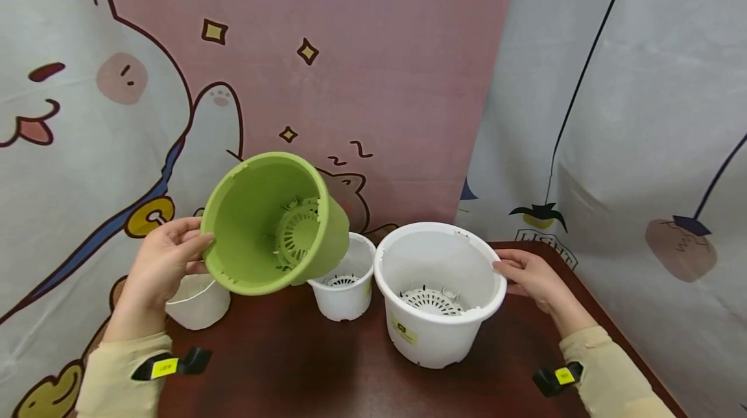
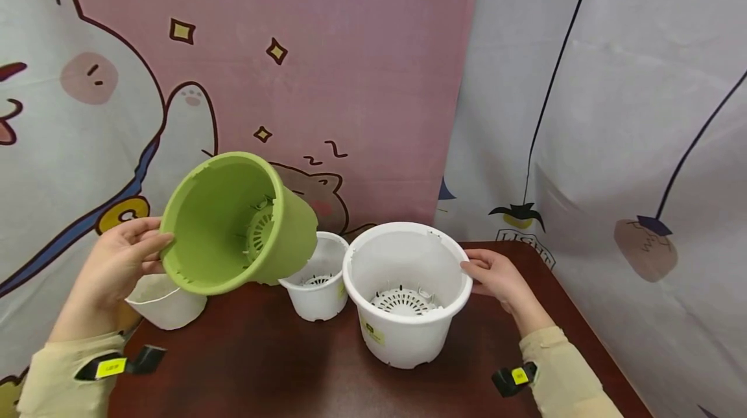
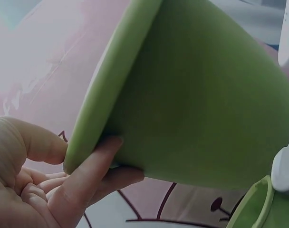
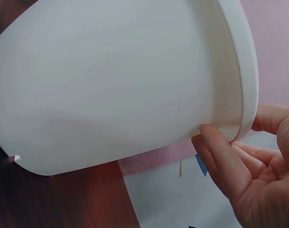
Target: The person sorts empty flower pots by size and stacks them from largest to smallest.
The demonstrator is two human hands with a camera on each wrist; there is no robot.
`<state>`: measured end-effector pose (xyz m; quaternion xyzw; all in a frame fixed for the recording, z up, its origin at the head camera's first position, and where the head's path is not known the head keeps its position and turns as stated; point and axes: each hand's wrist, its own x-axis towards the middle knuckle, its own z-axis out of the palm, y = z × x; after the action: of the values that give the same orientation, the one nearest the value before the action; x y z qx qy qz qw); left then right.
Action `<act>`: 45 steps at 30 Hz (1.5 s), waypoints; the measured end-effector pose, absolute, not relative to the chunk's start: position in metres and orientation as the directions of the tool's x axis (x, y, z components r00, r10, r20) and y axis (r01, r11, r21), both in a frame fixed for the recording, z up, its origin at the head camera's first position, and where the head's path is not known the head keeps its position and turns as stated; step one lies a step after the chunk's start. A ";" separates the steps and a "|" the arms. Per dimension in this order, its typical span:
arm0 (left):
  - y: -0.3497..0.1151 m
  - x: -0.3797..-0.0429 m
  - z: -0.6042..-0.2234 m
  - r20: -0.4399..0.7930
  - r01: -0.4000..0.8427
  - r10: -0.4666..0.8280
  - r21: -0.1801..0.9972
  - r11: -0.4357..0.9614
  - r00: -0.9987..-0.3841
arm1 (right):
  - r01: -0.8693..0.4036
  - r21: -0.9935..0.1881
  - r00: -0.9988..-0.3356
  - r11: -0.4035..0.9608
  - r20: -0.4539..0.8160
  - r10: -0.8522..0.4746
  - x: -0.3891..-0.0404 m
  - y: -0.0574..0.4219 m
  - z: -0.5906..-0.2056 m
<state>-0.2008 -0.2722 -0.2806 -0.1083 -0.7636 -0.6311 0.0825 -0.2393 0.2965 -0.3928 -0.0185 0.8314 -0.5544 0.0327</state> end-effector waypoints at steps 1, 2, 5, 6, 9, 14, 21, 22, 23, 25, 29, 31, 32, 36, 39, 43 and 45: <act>-0.269 -0.202 -0.280 0.267 0.274 0.066 0.945 0.177 -0.962 | 0.007 -0.923 -0.997 0.384 -0.035 -0.065 -0.239 0.296 -0.393; -0.266 -0.203 -0.279 0.269 0.277 0.068 0.945 0.173 -0.961 | 0.008 -0.923 -0.997 0.385 -0.036 -0.065 -0.240 0.296 -0.393; -0.257 -0.207 -0.276 0.277 0.286 0.075 0.942 0.176 -0.958 | 0.006 -0.923 -0.997 0.386 -0.035 -0.069 -0.240 0.296 -0.393; -0.254 -0.208 -0.275 0.281 0.290 0.076 0.940 0.178 -0.957 | 0.007 -0.923 -0.997 0.386 -0.036 -0.067 -0.240 0.296 -0.393; -0.245 -0.212 -0.272 0.287 0.295 0.072 0.940 0.171 -0.955 | 0.004 -0.923 -0.997 0.386 -0.034 -0.070 -0.240 0.295 -0.392; -0.231 -0.217 -0.267 0.290 0.300 0.088 0.942 0.149 -0.953 | 0.000 -0.923 -0.997 0.384 -0.029 -0.070 -0.239 0.295 -0.391; -0.209 -0.223 -0.261 0.282 0.294 0.089 0.931 0.215 -0.955 | 0.003 -0.922 -0.997 0.387 -0.033 -0.070 -0.239 0.296 -0.392; -0.205 -0.224 -0.261 0.279 0.292 0.090 0.933 0.211 -0.956 | 0.001 -0.920 -0.997 0.392 -0.032 -0.072 -0.239 0.295 -0.392; -0.201 -0.225 -0.261 0.275 0.289 0.096 0.937 0.195 -0.957 | 0.000 -0.919 -0.997 0.394 -0.031 -0.072 -0.239 0.296 -0.392; -0.194 -0.227 -0.261 0.266 0.281 0.111 0.946 0.159 -0.958 | 0.009 -0.918 -0.997 0.396 -0.037 -0.064 -0.239 0.296 -0.392; -0.181 -0.231 -0.261 0.254 0.270 0.134 0.956 0.119 -0.958 | 0.008 -0.916 -0.997 0.400 -0.036 -0.062 -0.240 0.296 -0.393; -0.175 -0.232 -0.260 0.249 0.265 0.140 0.957 0.114 -0.958 | 0.011 -0.917 -0.998 0.399 -0.037 -0.059 -0.240 0.296 -0.393; -0.172 -0.233 -0.260 0.245 0.261 0.141 0.959 0.110 -0.959 | 0.008 -0.916 -0.997 0.400 -0.035 -0.062 -0.240 0.296 -0.393; -0.160 -0.236 -0.260 0.229 0.243 0.148 0.966 0.086 -0.962 | 0.004 -0.918 -0.998 0.397 -0.032 -0.062 -0.240 0.296 -0.393; -0.153 -0.239 -0.259 0.234 0.248 0.167 0.966 0.066 -0.958 | 0.001 -0.919 -0.997 0.395 -0.030 -0.066 -0.240 0.296 -0.393; -0.143 -0.244 -0.258 0.243 0.258 0.197 0.964 0.059 -0.950 | 0.007 -0.920 -0.997 0.391 -0.035 -0.065 -0.239 0.296 -0.392; -0.137 -0.246 -0.258 0.236 0.252 0.207 0.966 0.055 -0.950 | 0.007 -0.921 -0.997 0.389 -0.036 -0.067 -0.239 0.296 -0.391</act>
<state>-0.2461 -0.1374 -0.2582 -0.1579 -0.7261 -0.6690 0.0169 -0.2387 0.2958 -0.3912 -0.0181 0.8326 -0.5526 0.0336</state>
